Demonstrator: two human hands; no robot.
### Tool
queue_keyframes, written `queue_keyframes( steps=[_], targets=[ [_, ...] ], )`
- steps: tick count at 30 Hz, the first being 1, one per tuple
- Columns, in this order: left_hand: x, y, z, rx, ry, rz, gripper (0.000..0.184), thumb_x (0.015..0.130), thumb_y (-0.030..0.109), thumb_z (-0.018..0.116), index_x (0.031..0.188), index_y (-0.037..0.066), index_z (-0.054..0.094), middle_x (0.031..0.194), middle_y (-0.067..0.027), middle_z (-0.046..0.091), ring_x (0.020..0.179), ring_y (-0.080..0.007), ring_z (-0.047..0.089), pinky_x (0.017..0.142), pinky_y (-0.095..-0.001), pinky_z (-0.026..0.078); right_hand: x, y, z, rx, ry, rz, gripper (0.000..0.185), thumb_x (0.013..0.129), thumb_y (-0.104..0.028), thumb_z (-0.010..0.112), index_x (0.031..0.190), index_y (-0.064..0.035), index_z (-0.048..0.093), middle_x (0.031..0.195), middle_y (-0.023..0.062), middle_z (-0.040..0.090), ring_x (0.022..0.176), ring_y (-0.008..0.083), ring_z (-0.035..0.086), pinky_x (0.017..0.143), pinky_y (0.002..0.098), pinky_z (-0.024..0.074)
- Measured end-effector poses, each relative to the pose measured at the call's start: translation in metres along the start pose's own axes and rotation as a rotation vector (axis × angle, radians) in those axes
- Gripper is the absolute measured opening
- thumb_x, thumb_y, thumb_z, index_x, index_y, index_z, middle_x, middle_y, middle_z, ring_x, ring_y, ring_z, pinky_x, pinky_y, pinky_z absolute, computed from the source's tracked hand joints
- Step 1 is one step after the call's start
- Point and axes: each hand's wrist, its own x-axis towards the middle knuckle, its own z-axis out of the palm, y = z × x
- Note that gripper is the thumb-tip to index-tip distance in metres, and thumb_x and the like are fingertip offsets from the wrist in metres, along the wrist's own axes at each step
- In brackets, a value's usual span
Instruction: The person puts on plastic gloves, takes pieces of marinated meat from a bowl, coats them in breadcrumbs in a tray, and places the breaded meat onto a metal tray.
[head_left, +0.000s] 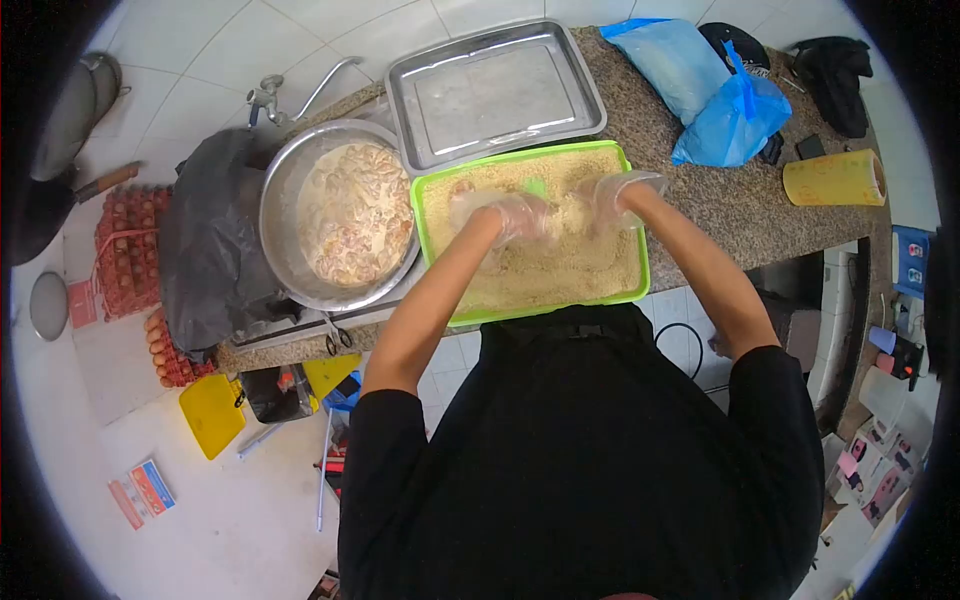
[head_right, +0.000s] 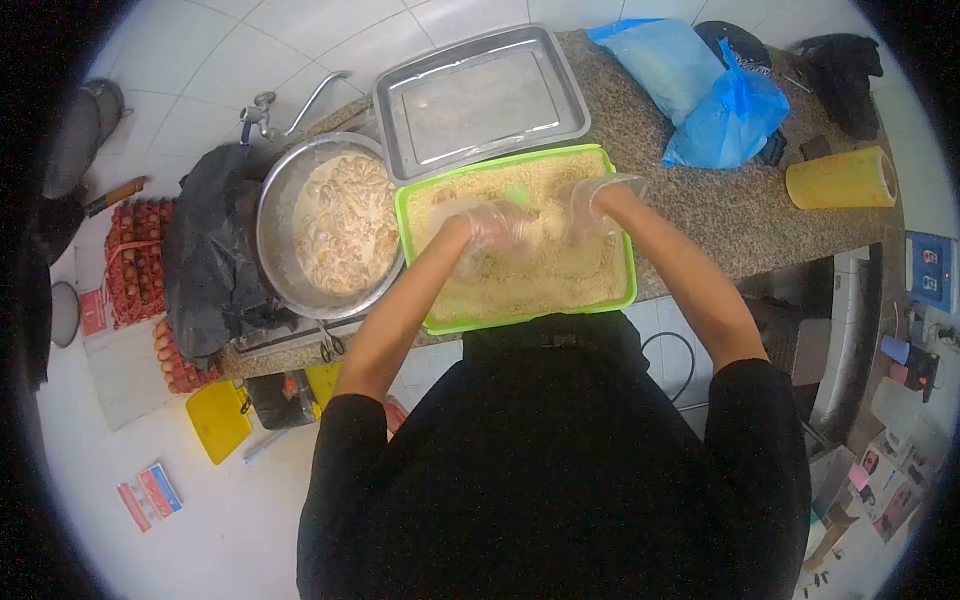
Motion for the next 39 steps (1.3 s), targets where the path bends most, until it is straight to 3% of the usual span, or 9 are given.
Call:
queue_keyframes(
  steps=[6, 13, 19, 22, 24, 26, 29, 35, 39],
  targets=[
    [-0.005, 0.003, -0.01, -0.137, -0.106, -0.093, 0.076, 0.084, 0.044, 0.081, 0.148, 0.01, 0.059, 0.134, -0.0205, 0.069, 0.12, -0.0367, 0.067, 0.103, -0.0444, 0.053, -0.009, -0.016, 0.001, 0.097, -0.012, 0.045, 0.069, 0.072, -0.046, 0.087, 0.125, -0.0043, 0.071, 0.108, 0.019, 0.077, 0.098, 0.0357, 0.075, 0.087, 0.0472, 0.0577],
    [-0.022, 0.007, -0.019, -0.18, 0.234, -0.026, 0.058, 0.085, 0.032, 0.083, 0.135, 0.009, 0.068, 0.117, -0.023, 0.073, 0.11, -0.0377, 0.07, 0.095, -0.0437, 0.056, -0.007, 0.002, 0.01, 0.057, 0.214, -0.068, 0.062, 0.078, -0.04, 0.084, 0.126, -0.0045, 0.067, 0.114, 0.0228, 0.073, 0.106, 0.0407, 0.07, 0.093, 0.0466, 0.0561],
    [-0.053, 0.06, -0.055, 0.124, 0.329, -0.144, 0.053, 0.095, 0.018, 0.072, 0.145, 0.006, 0.058, 0.109, -0.0226, 0.07, 0.108, -0.0375, 0.068, 0.092, -0.0488, 0.054, -0.046, -0.034, -0.027, 0.075, 0.377, -0.045, 0.06, 0.087, -0.029, 0.078, 0.138, -0.0045, 0.059, 0.128, 0.0238, 0.067, 0.121, 0.0407, 0.064, 0.106, 0.0464, 0.0511],
    [-0.064, 0.064, -0.013, 0.204, 0.614, -0.065, 0.042, 0.098, 0.017, 0.066, 0.137, 0.001, 0.06, 0.106, -0.0228, 0.07, 0.108, -0.0406, 0.067, 0.091, -0.0499, 0.054, -0.078, -0.051, 0.006, 0.081, 0.606, -0.18, 0.055, 0.09, -0.026, 0.075, 0.138, -0.0042, 0.058, 0.134, 0.0238, 0.064, 0.126, 0.0406, 0.061, 0.11, 0.0457, 0.0481],
    [-0.088, 0.087, 0.022, 0.214, 0.665, -0.037, 0.025, 0.096, 0.018, 0.063, 0.109, -0.002, 0.068, 0.1, -0.0243, 0.071, 0.098, -0.0406, 0.069, 0.089, -0.0505, 0.054, -0.094, -0.061, 0.035, 0.179, 0.588, -0.127, 0.054, 0.092, -0.026, 0.074, 0.138, -0.0039, 0.058, 0.135, 0.0243, 0.063, 0.128, 0.0405, 0.06, 0.111, 0.0453, 0.0471],
    [-0.105, 0.096, 0.07, -0.071, 0.742, -0.042, 0.035, 0.099, 0.028, 0.063, 0.113, -0.004, 0.068, 0.101, -0.0268, 0.07, 0.098, -0.0429, 0.068, 0.089, -0.0528, 0.053, -0.097, -0.052, 0.077, 0.218, 0.649, -0.074, 0.052, 0.094, -0.034, 0.072, 0.135, -0.0037, 0.06, 0.129, 0.0256, 0.066, 0.124, 0.0416, 0.062, 0.109, 0.0472, 0.0492],
    [-0.093, 0.092, 0.123, -0.163, 0.318, -0.425, 0.049, 0.099, 0.043, 0.063, 0.115, -0.003, 0.067, 0.104, -0.03, 0.07, 0.101, -0.0462, 0.068, 0.09, -0.0542, 0.053, -0.095, -0.056, 0.124, 0.272, 0.477, 0.438, 0.051, 0.098, -0.041, 0.065, 0.131, -0.0026, 0.062, 0.119, 0.0263, 0.069, 0.118, 0.0427, 0.065, 0.105, 0.0495, 0.051],
    [-0.056, 0.101, 0.129, -0.633, 0.475, -0.581, 0.055, 0.095, 0.052, 0.063, 0.11, 0.0, 0.07, 0.105, -0.0297, 0.072, 0.102, -0.047, 0.069, 0.091, -0.0534, 0.053, -0.041, -0.051, 0.175, 0.747, 0.724, 0.669, 0.049, 0.102, -0.039, 0.057, 0.134, -0.001, 0.06, 0.118, 0.0273, 0.068, 0.117, 0.0452, 0.064, 0.101, 0.048, 0.0521],
    [-0.033, 0.084, 0.13, -1.081, 0.415, -0.503, 0.058, 0.099, 0.054, 0.06, 0.114, -0.001, 0.069, 0.106, -0.0228, 0.074, 0.102, -0.0413, 0.071, 0.092, -0.0502, 0.053, -0.03, -0.039, 0.175, 1.397, 0.652, 0.381, 0.046, 0.103, -0.033, 0.058, 0.14, -0.0046, 0.058, 0.139, 0.019, 0.063, 0.128, 0.0352, 0.061, 0.105, 0.0473, 0.0508]
  ],
)
